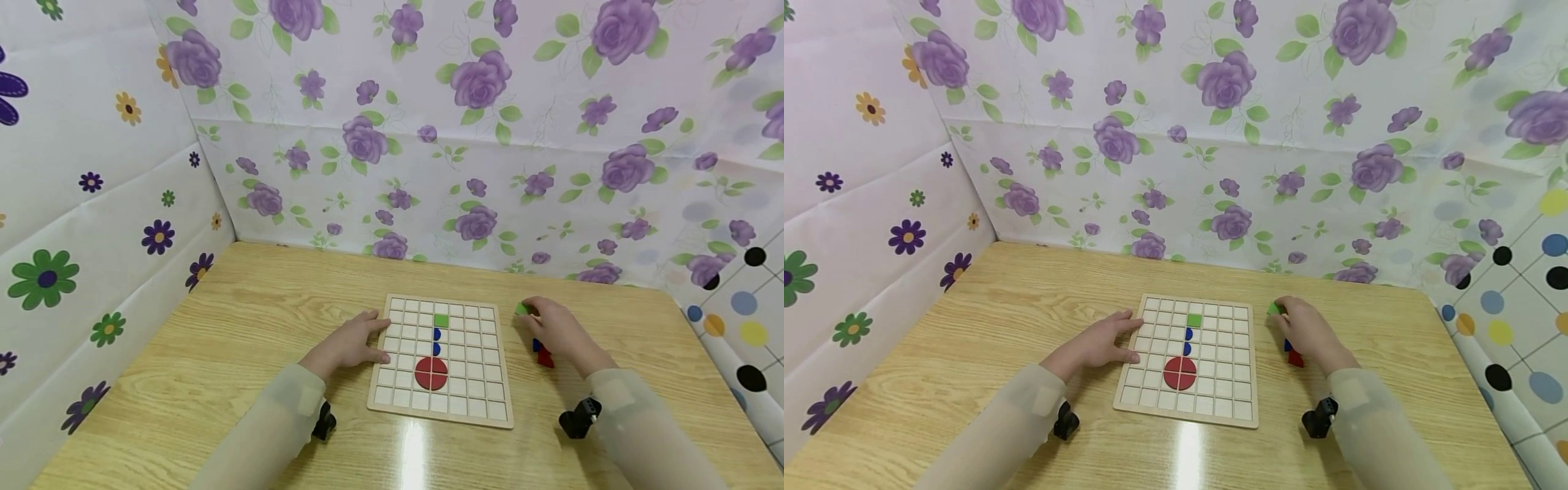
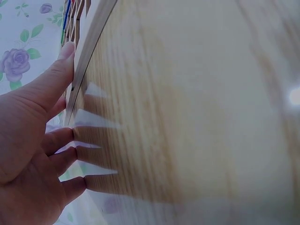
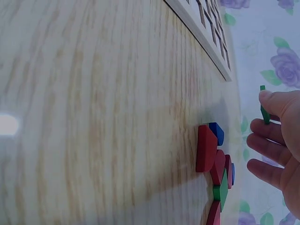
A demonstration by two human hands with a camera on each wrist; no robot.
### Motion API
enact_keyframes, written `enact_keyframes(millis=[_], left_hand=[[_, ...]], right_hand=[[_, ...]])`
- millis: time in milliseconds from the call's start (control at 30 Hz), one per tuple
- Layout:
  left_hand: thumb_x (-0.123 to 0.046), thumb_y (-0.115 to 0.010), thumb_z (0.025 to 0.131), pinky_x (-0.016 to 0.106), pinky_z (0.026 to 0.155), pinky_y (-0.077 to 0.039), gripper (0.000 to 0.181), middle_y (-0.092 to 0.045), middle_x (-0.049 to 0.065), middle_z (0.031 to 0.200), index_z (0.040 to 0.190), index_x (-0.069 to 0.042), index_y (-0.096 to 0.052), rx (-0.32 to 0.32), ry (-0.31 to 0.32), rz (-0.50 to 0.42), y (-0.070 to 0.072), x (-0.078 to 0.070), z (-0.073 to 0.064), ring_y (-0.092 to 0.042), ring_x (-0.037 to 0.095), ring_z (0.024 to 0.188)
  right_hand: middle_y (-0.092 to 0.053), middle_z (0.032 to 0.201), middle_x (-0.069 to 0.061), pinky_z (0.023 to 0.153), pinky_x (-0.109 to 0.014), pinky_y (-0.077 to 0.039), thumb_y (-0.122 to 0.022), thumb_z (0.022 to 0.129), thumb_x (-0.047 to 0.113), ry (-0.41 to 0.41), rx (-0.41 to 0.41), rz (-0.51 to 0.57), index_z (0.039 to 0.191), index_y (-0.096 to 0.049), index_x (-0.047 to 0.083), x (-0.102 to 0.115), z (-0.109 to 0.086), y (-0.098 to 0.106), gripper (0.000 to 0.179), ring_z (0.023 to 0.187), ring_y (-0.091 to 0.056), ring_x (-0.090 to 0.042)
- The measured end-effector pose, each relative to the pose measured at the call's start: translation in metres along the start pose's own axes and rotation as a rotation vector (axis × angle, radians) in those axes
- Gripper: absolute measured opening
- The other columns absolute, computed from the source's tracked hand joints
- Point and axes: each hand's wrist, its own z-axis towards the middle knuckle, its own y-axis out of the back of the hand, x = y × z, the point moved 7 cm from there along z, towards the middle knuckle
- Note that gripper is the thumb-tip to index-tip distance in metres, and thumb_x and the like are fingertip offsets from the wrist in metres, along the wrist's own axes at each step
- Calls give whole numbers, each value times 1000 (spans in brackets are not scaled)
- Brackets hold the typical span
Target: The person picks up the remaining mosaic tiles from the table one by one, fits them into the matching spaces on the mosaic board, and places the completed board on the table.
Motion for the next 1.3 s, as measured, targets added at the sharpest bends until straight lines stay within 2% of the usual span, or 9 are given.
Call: enact_keyframes(millis=[433, 933, 1300], left_hand=[[-39, -72, 81, 53, 113, -26, 74, -22, 14, 156, 145, -17, -41, -8, 1, -3, 0, 2, 0, -21, 36, 143], [-41, -71, 81, 53, 114, -24, 75, -21, 12, 157, 146, -19, -39, 0, 1, -6, 1, 1, -2, -18, 33, 145], [-40, -71, 81, 53, 115, -23, 76, -21, 13, 157, 146, -19, -39, 4, -6, -8, 2, -2, -2, -17, 34, 145]], right_hand=[[-51, 128, -31, 89, -53, -49, -52, 98, 19, 4, -8, -2, 134, -46, -7, 8, 1, -10, 45, 112, -55, -44], [-57, 119, -25, 85, -51, -51, -53, 98, 23, 66, -14, 6, 128, -53, -3, 20, 5, -20, 40, 106, -58, -38], [-55, 124, -25, 89, -51, -49, -53, 98, 23, 75, 3, -18, 130, -53, -2, 26, 7, -23, 41, 110, -57, -38]])
